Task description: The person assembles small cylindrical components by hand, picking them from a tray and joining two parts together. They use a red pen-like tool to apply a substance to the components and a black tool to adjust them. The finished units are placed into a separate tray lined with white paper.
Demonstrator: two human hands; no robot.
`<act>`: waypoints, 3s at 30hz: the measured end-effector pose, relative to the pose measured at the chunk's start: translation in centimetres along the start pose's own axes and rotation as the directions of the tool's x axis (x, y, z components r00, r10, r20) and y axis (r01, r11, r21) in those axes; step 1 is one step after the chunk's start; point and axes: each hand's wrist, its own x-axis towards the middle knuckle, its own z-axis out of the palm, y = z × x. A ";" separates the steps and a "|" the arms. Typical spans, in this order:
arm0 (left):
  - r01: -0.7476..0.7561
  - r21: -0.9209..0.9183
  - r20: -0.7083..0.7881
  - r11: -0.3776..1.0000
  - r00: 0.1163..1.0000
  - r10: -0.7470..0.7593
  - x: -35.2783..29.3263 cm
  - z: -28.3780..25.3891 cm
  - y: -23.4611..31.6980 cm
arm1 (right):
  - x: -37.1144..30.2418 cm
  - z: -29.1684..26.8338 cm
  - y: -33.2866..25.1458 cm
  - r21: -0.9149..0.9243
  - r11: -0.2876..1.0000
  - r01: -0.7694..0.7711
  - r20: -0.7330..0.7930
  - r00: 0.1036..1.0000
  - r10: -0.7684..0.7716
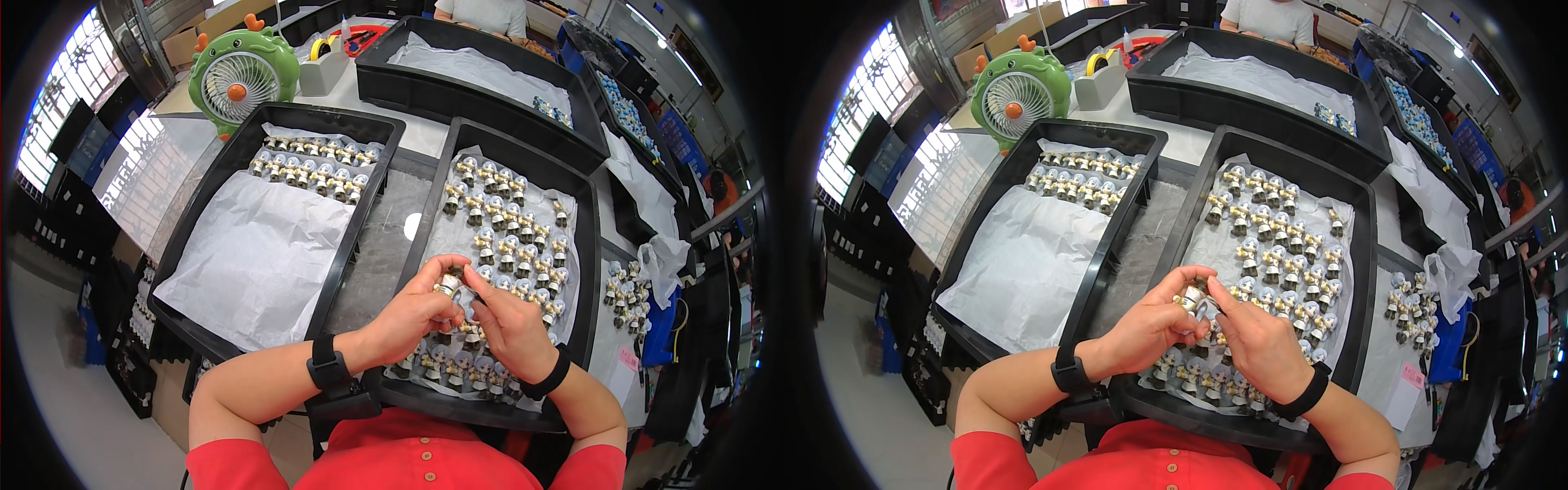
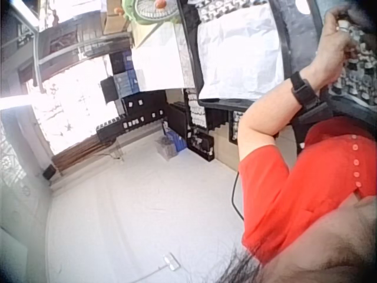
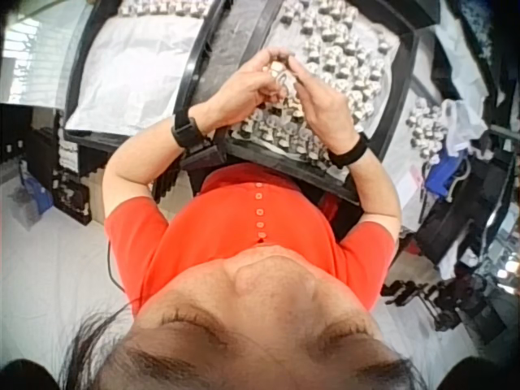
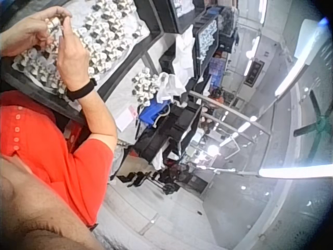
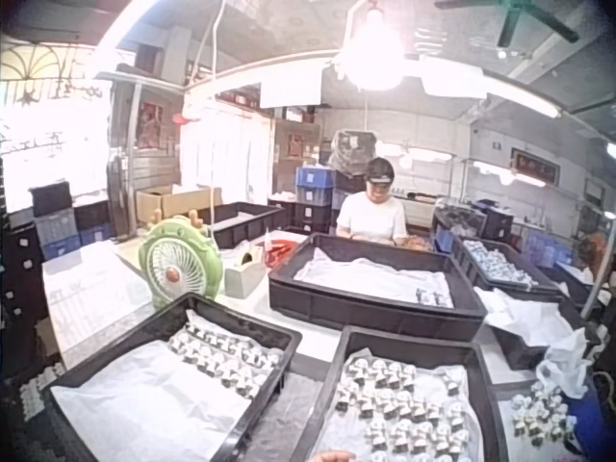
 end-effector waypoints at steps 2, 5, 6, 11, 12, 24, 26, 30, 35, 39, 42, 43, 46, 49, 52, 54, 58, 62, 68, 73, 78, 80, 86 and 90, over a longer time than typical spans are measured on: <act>0.005 -0.002 0.005 1.000 1.000 -0.005 0.0 0.0 0.0 | -0.1 0.0 0.1 0.018 1.000 -0.016 0.015 1.000 0.016; 0.010 0.002 -0.001 1.000 1.000 -0.010 0.0 0.0 0.1 | -0.1 0.0 0.0 0.040 0.999 -0.029 0.011 1.000 0.029; 0.011 0.000 -0.003 1.000 1.000 -0.011 0.0 0.1 0.1 | -0.1 0.0 0.0 0.036 0.999 -0.027 0.010 1.000 0.026; 0.013 -0.008 0.003 1.000 1.000 -0.013 0.0 0.0 0.0 | 0.0 0.0 0.0 0.003 1.000 0.002 0.003 1.000 -0.002; 0.011 -0.008 0.002 1.000 1.000 -0.011 0.0 0.0 0.0 | 0.0 0.0 0.0 0.011 1.000 0.003 0.002 1.000 -0.003; 0.016 -0.016 0.015 1.000 1.000 -0.016 0.1 -0.2 -0.1 | -0.1 0.0 0.0 0.007 1.000 -0.005 0.013 1.000 0.005; 0.015 -0.014 0.013 1.000 1.000 -0.015 0.0 -0.1 -0.1 | -0.1 -0.1 0.0 0.033 0.999 -0.026 0.028 0.999 0.025; 0.012 -0.009 0.009 1.000 1.000 -0.012 0.0 0.0 0.0 | -0.2 -0.1 0.0 0.045 0.998 -0.033 0.029 0.999 0.032; 0.009 -0.016 0.015 1.000 1.000 -0.009 0.0 0.0 -0.1 | -0.1 0.0 0.0 0.013 1.000 0.000 0.005 1.000 0.000; 0.015 -0.021 0.027 1.000 1.000 -0.014 0.0 -0.3 -0.2 | -0.1 -0.1 0.0 0.029 0.999 -0.018 0.019 1.000 0.018; 0.013 -0.024 0.025 1.000 1.000 -0.013 0.0 -0.2 -0.1 | -0.1 -0.1 0.0 0.030 0.999 -0.018 0.016 1.000 0.018; 0.013 -0.025 0.023 1.000 1.000 -0.012 0.0 -0.2 -0.1 | -0.1 -0.1 0.0 0.024 1.000 -0.007 0.008 1.000 0.007; 0.011 -0.033 0.014 0.999 1.000 -0.010 0.0 0.0 -0.2 | -0.1 -0.1 0.0 0.020 1.000 -0.011 0.008 1.000 0.011; 0.018 -0.035 0.022 0.999 1.000 -0.017 0.0 -0.2 -0.2 | -0.1 -0.1 0.0 0.015 1.000 0.012 -0.006 1.000 -0.012; 0.017 -0.044 0.029 0.999 0.999 -0.016 0.0 -0.2 -0.2 | -0.1 -0.1 0.0 0.031 1.000 0.002 0.004 1.000 -0.002; 0.010 -0.049 0.025 0.999 1.000 -0.009 0.0 -0.2 -0.2 | -0.1 -0.3 -0.1 0.037 0.999 -0.018 0.026 1.000 0.017; 0.007 -0.070 0.030 0.997 1.000 -0.005 0.0 0.0 -0.1 | -0.2 -0.2 -0.2 0.126 0.991 -0.052 -0.010 0.998 0.054; 0.020 -0.114 0.025 0.993 1.000 -0.017 0.0 -0.2 -0.1 | 0.1 -1.0 -1.1 0.181 0.983 -0.013 0.080 0.997 -0.001; 0.008 -0.125 0.043 0.992 0.999 -0.003 0.0 0.0 0.1 | 0.1 -1.3 -0.9 0.245 0.969 -0.035 0.090 0.996 0.014; 0.002 -0.151 0.066 0.989 0.998 0.008 0.1 -0.1 0.1 | 0.2 -1.2 -0.6 0.269 0.938 -0.219 0.010 0.974 0.225; 0.015 -0.156 0.059 0.988 0.998 -0.005 0.1 -0.2 0.1 | -0.2 -0.5 -0.1 0.270 0.939 -0.214 0.082 0.977 0.199; 0.019 -0.162 0.062 0.987 0.998 -0.009 0.1 -0.2 0.1 | -0.2 -0.5 -0.1 0.237 0.947 -0.217 0.104 0.975 0.197; 0.007 -0.155 0.069 0.988 0.998 0.004 0.2 -0.3 -0.1 | -0.1 -0.4 -0.5 0.159 0.979 -0.125 0.101 0.989 0.110; 0.007 -0.147 0.062 0.989 0.998 0.002 0.2 -0.3 -0.1 | -0.2 -0.1 -0.3 0.109 0.993 -0.047 0.057 0.998 0.041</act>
